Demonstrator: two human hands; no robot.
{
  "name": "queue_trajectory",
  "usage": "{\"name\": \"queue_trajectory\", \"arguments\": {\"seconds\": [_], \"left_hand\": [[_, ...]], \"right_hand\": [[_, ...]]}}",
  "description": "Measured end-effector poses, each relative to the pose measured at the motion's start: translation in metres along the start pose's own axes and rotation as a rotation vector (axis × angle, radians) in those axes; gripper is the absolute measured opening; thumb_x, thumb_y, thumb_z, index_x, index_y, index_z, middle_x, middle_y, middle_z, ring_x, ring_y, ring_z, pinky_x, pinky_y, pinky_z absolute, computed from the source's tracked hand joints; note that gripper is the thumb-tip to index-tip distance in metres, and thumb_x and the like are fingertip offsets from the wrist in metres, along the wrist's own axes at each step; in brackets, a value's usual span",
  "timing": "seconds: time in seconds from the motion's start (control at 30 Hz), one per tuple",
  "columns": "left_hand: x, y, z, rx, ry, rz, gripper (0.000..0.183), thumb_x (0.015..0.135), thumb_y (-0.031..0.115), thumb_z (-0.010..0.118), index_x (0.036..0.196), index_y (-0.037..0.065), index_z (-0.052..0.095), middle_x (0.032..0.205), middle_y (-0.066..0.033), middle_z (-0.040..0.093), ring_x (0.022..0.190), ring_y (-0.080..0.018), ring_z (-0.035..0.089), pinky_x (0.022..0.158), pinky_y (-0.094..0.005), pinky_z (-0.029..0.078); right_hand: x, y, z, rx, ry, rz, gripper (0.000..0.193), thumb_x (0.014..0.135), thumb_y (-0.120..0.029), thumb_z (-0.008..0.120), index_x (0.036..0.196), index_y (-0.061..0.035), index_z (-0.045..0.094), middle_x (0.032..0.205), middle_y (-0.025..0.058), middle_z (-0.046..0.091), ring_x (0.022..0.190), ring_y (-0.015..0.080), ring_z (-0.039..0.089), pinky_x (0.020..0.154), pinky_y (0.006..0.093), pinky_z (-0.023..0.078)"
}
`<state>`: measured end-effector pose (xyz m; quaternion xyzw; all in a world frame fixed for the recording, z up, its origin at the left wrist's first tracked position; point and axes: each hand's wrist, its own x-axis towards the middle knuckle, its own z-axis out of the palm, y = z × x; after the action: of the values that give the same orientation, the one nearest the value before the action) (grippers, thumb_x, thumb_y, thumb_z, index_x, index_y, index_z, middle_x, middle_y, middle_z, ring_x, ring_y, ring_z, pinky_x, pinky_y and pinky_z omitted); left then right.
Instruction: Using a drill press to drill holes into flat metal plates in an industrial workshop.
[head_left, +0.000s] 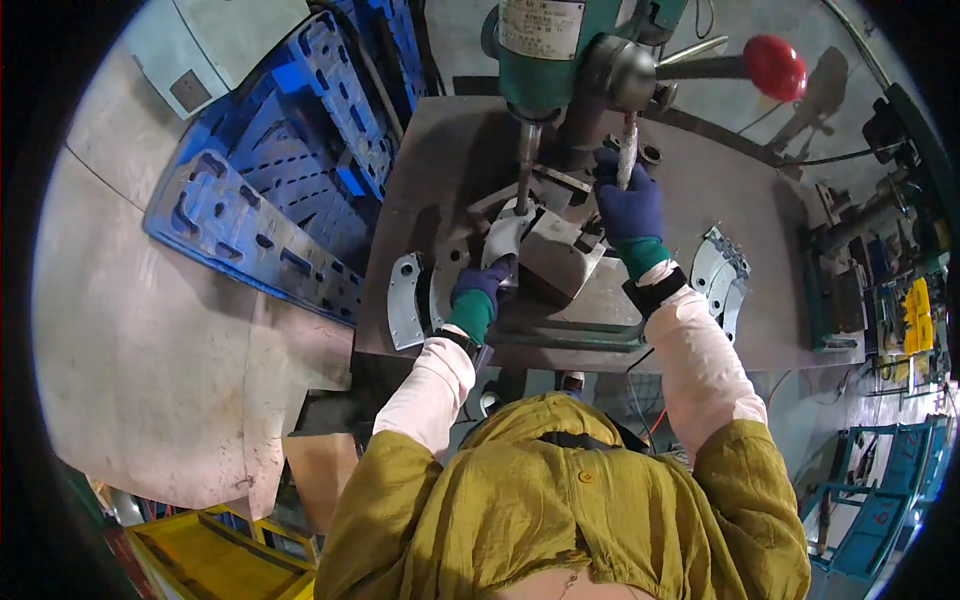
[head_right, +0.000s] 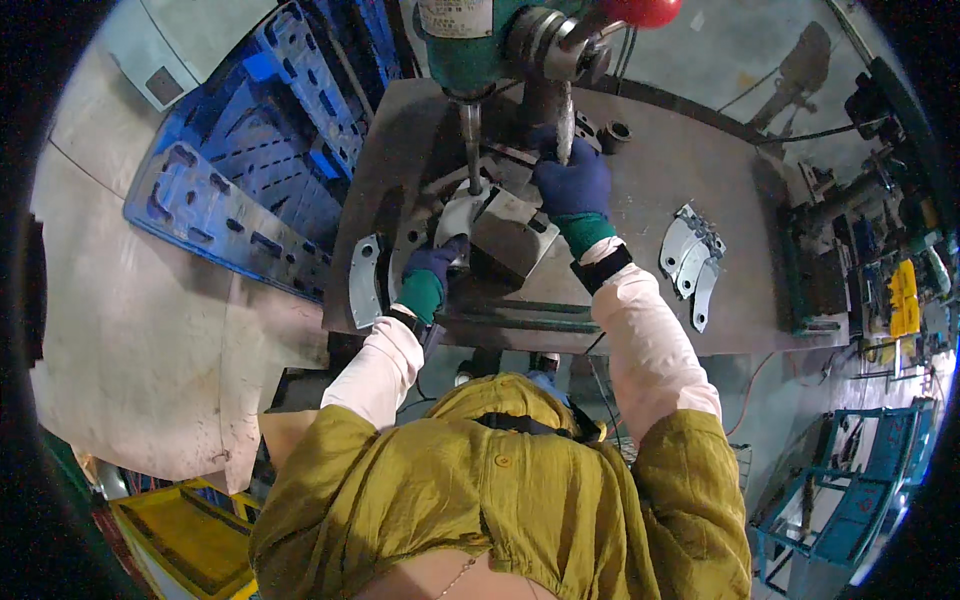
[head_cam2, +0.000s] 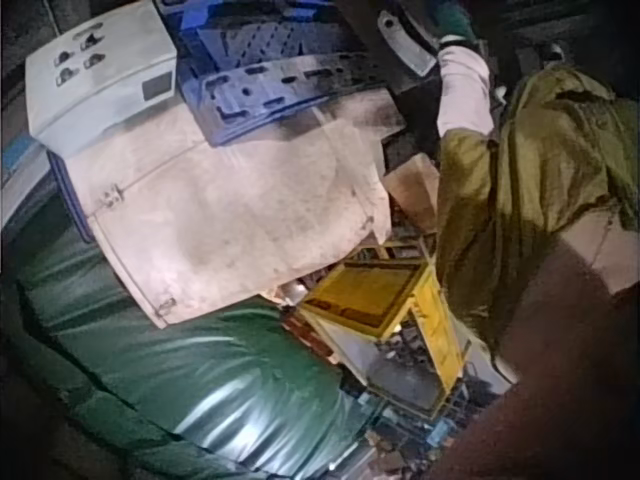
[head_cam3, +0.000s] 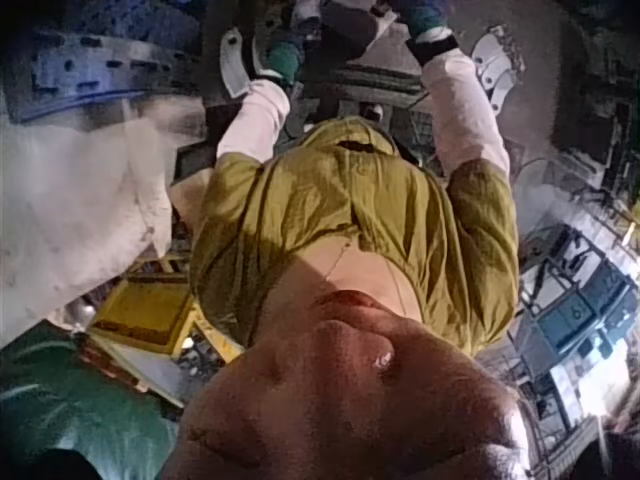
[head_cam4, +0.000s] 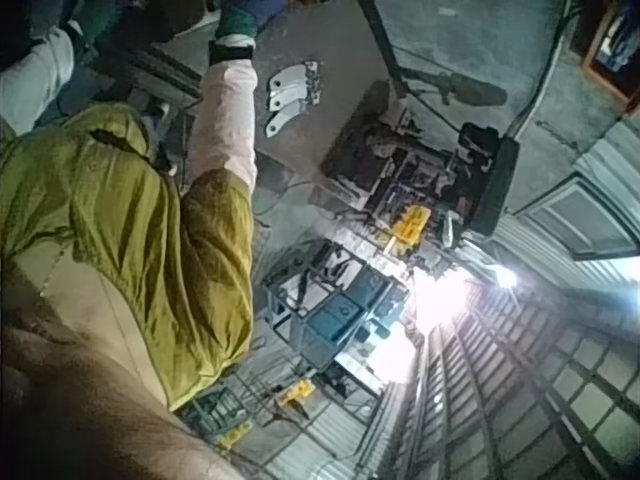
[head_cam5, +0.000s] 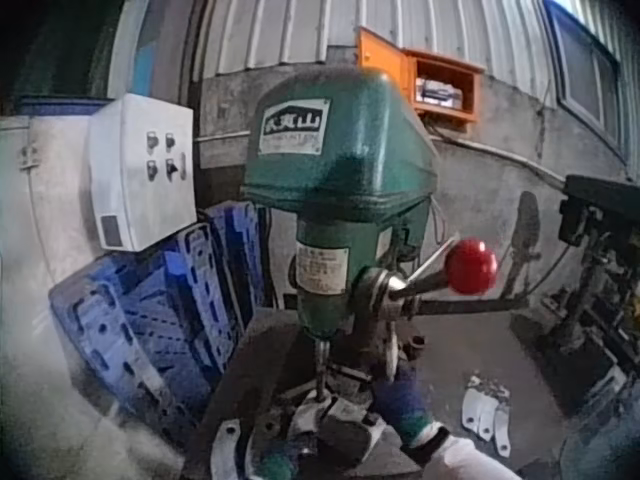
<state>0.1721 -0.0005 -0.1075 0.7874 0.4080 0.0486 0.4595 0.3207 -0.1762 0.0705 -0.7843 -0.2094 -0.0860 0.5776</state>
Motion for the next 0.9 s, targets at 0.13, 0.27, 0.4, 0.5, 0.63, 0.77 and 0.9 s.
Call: {"name": "queue_trajectory", "arguments": {"seconds": [0.13, 0.27, 0.4, 0.5, 0.63, 0.77, 0.9], "left_hand": [[-0.003, -0.011, -0.002, -0.158, -0.185, 0.044, 0.054, 0.089, 0.043, 0.067, 0.121, 0.000, 0.062, 0.114, -0.0219, 0.065, 0.094, -0.0333, 0.067, 0.080, -0.0403, 0.056], [-0.011, 0.006, -0.002, -0.625, -0.195, -0.138, 0.051, 0.078, 0.044, 0.079, 0.101, -0.001, 0.067, 0.093, -0.0134, 0.068, 0.077, -0.0217, 0.067, 0.061, -0.0340, 0.057], [-0.026, 0.021, -0.012, -0.871, -0.204, -0.164, 0.042, 0.073, 0.036, 0.085, 0.096, 0.005, 0.069, 0.087, -0.0074, 0.068, 0.068, -0.0216, 0.066, 0.055, -0.0325, 0.056], [-0.023, 0.018, -0.012, -0.857, -0.286, -0.274, 0.051, 0.077, 0.042, 0.081, 0.104, 0.000, 0.068, 0.095, -0.0086, 0.068, 0.077, -0.0178, 0.067, 0.057, -0.0337, 0.057], [-0.026, 0.017, -0.011, -0.942, -0.225, -0.212, 0.045, 0.074, 0.038, 0.084, 0.100, 0.003, 0.069, 0.091, -0.0065, 0.069, 0.070, -0.0183, 0.066, 0.055, -0.0319, 0.055], [-0.024, 0.019, -0.004, -0.984, -0.228, -0.253, 0.039, 0.074, 0.035, 0.085, 0.094, 0.005, 0.070, 0.085, -0.0059, 0.069, 0.063, -0.0183, 0.066, 0.053, -0.0306, 0.054], [-0.011, 0.005, -0.004, -0.656, -0.216, -0.350, 0.039, 0.074, 0.036, 0.085, 0.089, 0.004, 0.069, 0.080, -0.0063, 0.069, 0.062, -0.0181, 0.066, 0.054, -0.0294, 0.054]], "right_hand": [[0.004, -0.005, 0.000, -0.215, 0.094, -0.069, 0.029, 0.074, -0.013, 0.068, 0.103, -0.0088, 0.070, 0.090, 0.0167, 0.070, 0.081, 0.0330, 0.070, 0.070, 0.0405, 0.054], [0.006, 0.009, 0.003, -0.289, 0.204, -0.181, 0.032, 0.074, -0.013, 0.068, 0.106, -0.0103, 0.068, 0.094, 0.0172, 0.069, 0.086, 0.0362, 0.068, 0.073, 0.0411, 0.054], [0.007, 0.016, 0.004, -0.310, 0.231, -0.241, 0.033, 0.074, -0.014, 0.070, 0.107, -0.0109, 0.068, 0.092, 0.0171, 0.069, 0.087, 0.0369, 0.067, 0.074, 0.0423, 0.053], [0.014, 0.030, 0.006, -0.322, 0.283, -0.346, 0.029, 0.075, -0.014, 0.070, 0.104, -0.0102, 0.068, 0.089, 0.0173, 0.068, 0.082, 0.0389, 0.066, 0.070, 0.0446, 0.052], [0.016, 0.027, 0.008, -0.273, 0.296, -0.465, 0.021, 0.077, -0.016, 0.071, 0.097, -0.0090, 0.067, 0.087, 0.0183, 0.066, 0.078, 0.0411, 0.063, 0.065, 0.0476, 0.051], [0.022, 0.033, 0.004, -0.402, 0.326, -0.448, 0.018, 0.080, -0.019, 0.071, 0.094, -0.0086, 0.066, 0.087, 0.0183, 0.066, 0.076, 0.0407, 0.064, 0.064, 0.0483, 0.051], [0.033, 0.043, 0.007, -0.517, 0.352, -0.521, 0.031, 0.083, -0.024, 0.071, 0.110, -0.0107, 0.065, 0.092, 0.0170, 0.066, 0.080, 0.0386, 0.066, 0.064, 0.0465, 0.052]]}}
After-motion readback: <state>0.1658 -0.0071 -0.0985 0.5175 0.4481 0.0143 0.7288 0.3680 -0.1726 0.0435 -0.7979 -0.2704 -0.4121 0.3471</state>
